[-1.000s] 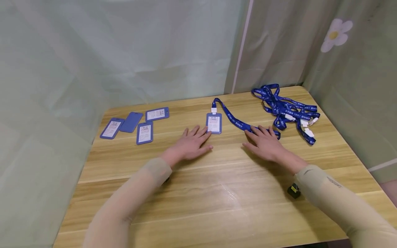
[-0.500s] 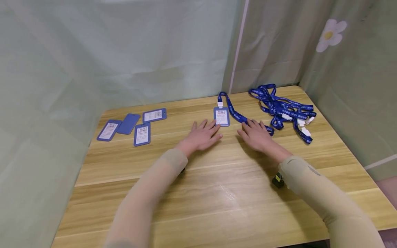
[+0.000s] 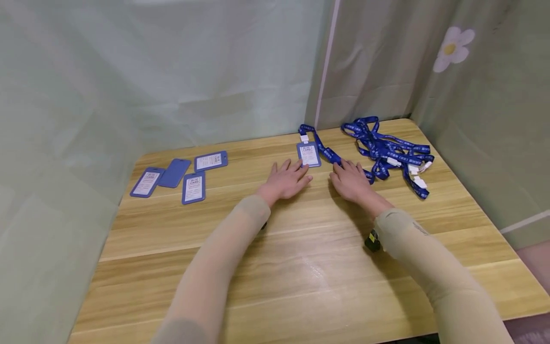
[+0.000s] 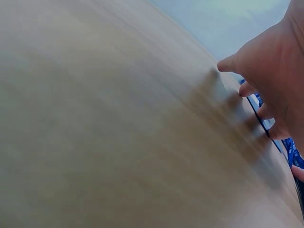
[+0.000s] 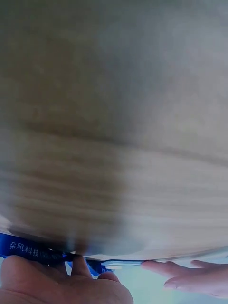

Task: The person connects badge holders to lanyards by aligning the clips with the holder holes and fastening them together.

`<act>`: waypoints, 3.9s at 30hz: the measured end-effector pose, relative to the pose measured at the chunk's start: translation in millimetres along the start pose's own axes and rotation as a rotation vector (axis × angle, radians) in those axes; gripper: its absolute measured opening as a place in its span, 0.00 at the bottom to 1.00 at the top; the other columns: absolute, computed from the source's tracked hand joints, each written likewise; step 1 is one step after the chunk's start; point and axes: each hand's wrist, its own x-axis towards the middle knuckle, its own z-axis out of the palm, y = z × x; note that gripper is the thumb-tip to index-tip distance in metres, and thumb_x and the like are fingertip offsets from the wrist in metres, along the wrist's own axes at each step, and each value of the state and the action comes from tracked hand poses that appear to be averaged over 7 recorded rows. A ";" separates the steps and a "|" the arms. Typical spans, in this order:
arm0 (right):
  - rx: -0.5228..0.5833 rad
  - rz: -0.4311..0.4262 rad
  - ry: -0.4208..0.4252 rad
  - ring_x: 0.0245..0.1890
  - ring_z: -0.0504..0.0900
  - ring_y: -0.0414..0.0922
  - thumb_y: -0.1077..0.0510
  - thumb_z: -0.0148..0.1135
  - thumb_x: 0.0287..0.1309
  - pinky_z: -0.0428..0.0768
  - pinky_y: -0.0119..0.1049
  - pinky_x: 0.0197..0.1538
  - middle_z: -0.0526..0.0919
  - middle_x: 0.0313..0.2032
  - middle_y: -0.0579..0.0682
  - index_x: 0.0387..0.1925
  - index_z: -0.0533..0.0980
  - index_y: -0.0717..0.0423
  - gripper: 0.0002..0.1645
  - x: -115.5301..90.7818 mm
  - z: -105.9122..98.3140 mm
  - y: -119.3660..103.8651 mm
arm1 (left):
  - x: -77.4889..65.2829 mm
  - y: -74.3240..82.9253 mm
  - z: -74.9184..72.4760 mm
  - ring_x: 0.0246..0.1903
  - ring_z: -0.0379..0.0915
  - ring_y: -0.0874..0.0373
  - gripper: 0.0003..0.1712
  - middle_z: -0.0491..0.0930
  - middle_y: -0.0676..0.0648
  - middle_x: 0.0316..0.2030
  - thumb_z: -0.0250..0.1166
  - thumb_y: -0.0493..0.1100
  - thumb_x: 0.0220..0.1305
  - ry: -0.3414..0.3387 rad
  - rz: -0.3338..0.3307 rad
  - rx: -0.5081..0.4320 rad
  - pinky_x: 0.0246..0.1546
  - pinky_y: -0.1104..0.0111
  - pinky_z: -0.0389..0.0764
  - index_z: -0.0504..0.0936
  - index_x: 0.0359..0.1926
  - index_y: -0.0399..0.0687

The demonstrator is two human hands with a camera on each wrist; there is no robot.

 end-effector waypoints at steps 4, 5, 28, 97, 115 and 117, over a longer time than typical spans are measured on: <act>-0.003 0.004 0.009 0.78 0.47 0.64 0.43 0.32 0.80 0.37 0.61 0.77 0.51 0.78 0.66 0.79 0.56 0.60 0.37 5.5 0.4 -0.8 | 4.1 -0.4 -3.4 0.79 0.35 0.40 0.39 0.42 0.50 0.82 0.26 0.69 0.79 0.006 0.006 0.000 0.74 0.37 0.38 0.50 0.82 0.62; -0.002 0.007 0.011 0.78 0.47 0.64 0.43 0.32 0.80 0.37 0.61 0.77 0.51 0.78 0.66 0.79 0.56 0.60 0.37 7.0 0.5 -0.7 | 5.1 -0.5 -4.0 0.79 0.35 0.40 0.39 0.42 0.50 0.82 0.26 0.69 0.79 0.004 0.006 0.001 0.74 0.37 0.38 0.50 0.82 0.62; -0.058 -0.014 0.019 0.78 0.47 0.65 0.46 0.38 0.79 0.37 0.61 0.77 0.52 0.78 0.67 0.78 0.58 0.59 0.35 7.9 -2.2 0.3 | 10.7 5.4 -1.2 0.79 0.34 0.40 0.42 0.36 0.46 0.82 0.25 0.71 0.77 -0.011 0.036 0.038 0.75 0.40 0.38 0.44 0.83 0.58; -0.019 0.151 0.286 0.55 0.68 0.76 0.61 0.53 0.68 0.67 0.72 0.53 0.71 0.59 0.73 0.57 0.74 0.67 0.19 -75.1 -92.8 187.6 | -18.2 145.0 -3.7 0.79 0.21 0.53 0.42 0.28 0.52 0.82 0.28 0.76 0.73 -0.028 0.406 0.181 0.74 0.51 0.20 0.31 0.81 0.74; -0.177 0.120 0.264 0.43 0.75 0.69 0.65 0.56 0.65 0.73 0.67 0.42 0.77 0.44 0.69 0.49 0.80 0.66 0.14 -61.8 -88.2 197.9 | -6.1 176.2 3.2 0.80 0.22 0.53 0.43 0.26 0.56 0.81 0.23 0.78 0.70 -0.057 0.379 0.194 0.73 0.51 0.20 0.32 0.81 0.76; -0.183 0.105 0.278 0.42 0.75 0.67 0.65 0.55 0.67 0.73 0.66 0.43 0.78 0.42 0.68 0.48 0.81 0.66 0.13 -63.1 -88.4 198.4 | -4.7 176.6 4.1 0.80 0.23 0.53 0.43 0.26 0.56 0.81 0.23 0.78 0.70 -0.054 0.375 0.190 0.74 0.51 0.21 0.32 0.81 0.76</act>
